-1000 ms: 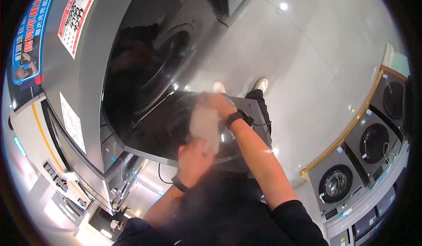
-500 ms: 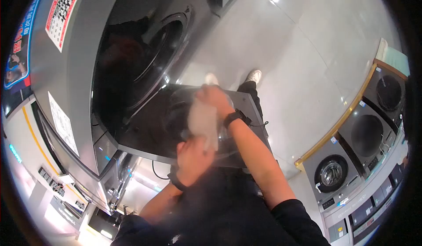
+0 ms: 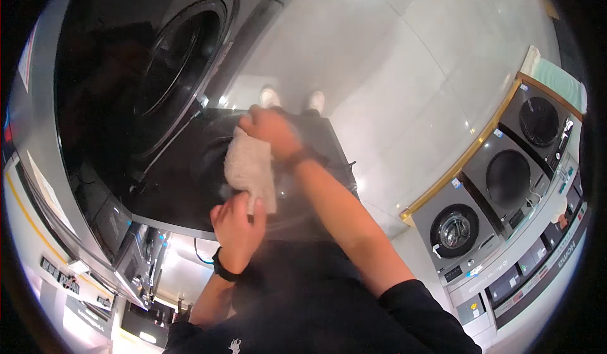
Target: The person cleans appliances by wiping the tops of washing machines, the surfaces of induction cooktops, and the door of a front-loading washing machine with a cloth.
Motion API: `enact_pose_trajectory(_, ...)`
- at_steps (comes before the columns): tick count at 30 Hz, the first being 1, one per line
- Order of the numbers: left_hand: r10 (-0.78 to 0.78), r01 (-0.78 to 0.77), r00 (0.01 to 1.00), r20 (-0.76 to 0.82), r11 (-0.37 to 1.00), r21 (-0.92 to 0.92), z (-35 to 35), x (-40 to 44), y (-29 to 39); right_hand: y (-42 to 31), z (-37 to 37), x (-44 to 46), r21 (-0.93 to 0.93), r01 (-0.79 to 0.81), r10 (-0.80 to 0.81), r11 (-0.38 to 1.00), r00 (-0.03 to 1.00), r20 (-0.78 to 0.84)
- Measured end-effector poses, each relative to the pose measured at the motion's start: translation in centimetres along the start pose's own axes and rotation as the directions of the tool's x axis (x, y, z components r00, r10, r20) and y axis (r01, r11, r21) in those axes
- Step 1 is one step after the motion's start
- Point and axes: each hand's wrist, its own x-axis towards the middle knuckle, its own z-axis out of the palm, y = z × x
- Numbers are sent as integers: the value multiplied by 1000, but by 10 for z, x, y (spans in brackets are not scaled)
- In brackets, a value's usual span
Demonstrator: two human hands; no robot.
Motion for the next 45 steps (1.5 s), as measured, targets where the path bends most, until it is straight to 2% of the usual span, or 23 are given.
enact_pose_trajectory(1,-46,46,998,40,999,11,-2,0,0,0,-1,-1,26,4,-4,1000,1000,-1)
enact_pose_trajectory(4,-147,148,988,-47,988,29,2,1,4,5,10,-1,51,35,-34,998,999,-16)
enact_pose_trajectory(7,-138,143,982,-131,989,31,6,3,6,12,12,-2,53,87,-82,995,993,-84)
enact_pose_trajectory(12,-134,152,973,-188,985,86,11,-5,0,23,28,6,85,65,-64,994,998,-14)
enact_pose_trajectory(15,-164,175,971,-175,983,52,13,-8,0,31,40,5,54,102,-100,993,994,-43)
enact_pose_trajectory(17,-190,202,973,-132,976,84,9,-19,2,36,43,-4,115,111,-108,987,994,-33)
enact_pose_trajectory(22,-95,103,983,-160,994,42,15,-20,-6,42,48,-4,112,130,-126,985,991,-39)
enact_pose_trajectory(23,-96,104,980,-174,994,42,16,-21,-5,50,62,-1,121,201,-185,972,974,-131)
enact_pose_trajectory(25,-131,140,975,-179,989,41,11,-21,2,41,49,-3,151,139,-141,979,990,3)
enact_pose_trajectory(27,-102,110,974,-201,994,26,13,-20,-1,32,28,-1,141,87,-102,986,990,100)
enact_pose_trajectory(30,-63,71,981,-182,997,34,10,-24,-1,17,5,1,121,30,-53,992,980,190)
enact_pose_trajectory(34,10,-14,972,-234,1000,-14,9,-20,-3,11,19,25,30,39,-46,999,959,281)
enact_pose_trajectory(35,-14,7,973,-231,999,-33,7,-20,-2,8,17,27,-10,13,-9,1000,944,330)
enact_pose_trajectory(37,-123,64,948,-293,977,-202,9,-23,-2,3,20,35,-105,-68,105,992,913,395)
enact_pose_trajectory(38,-182,85,929,-323,953,-292,10,-21,-4,4,24,35,-68,-80,99,994,933,346)
enact_pose_trajectory(40,0,-80,937,-349,974,-214,-4,-8,-1,5,25,32,-6,-85,84,996,965,247)
enact_pose_trajectory(41,84,-154,932,-354,973,-174,-16,-1,2,7,23,31,15,-83,77,996,965,250)
enact_pose_trajectory(42,160,-199,973,-168,949,-245,-32,15,9,6,17,28,9,-62,58,998,970,237)
enact_pose_trajectory(43,237,-219,971,15,921,-322,-52,35,15,4,11,25,4,-36,34,999,972,233)
enact_pose_trajectory(45,446,-423,885,137,891,-166,-96,58,29,-2,4,17,-11,17,-14,1000,968,252)
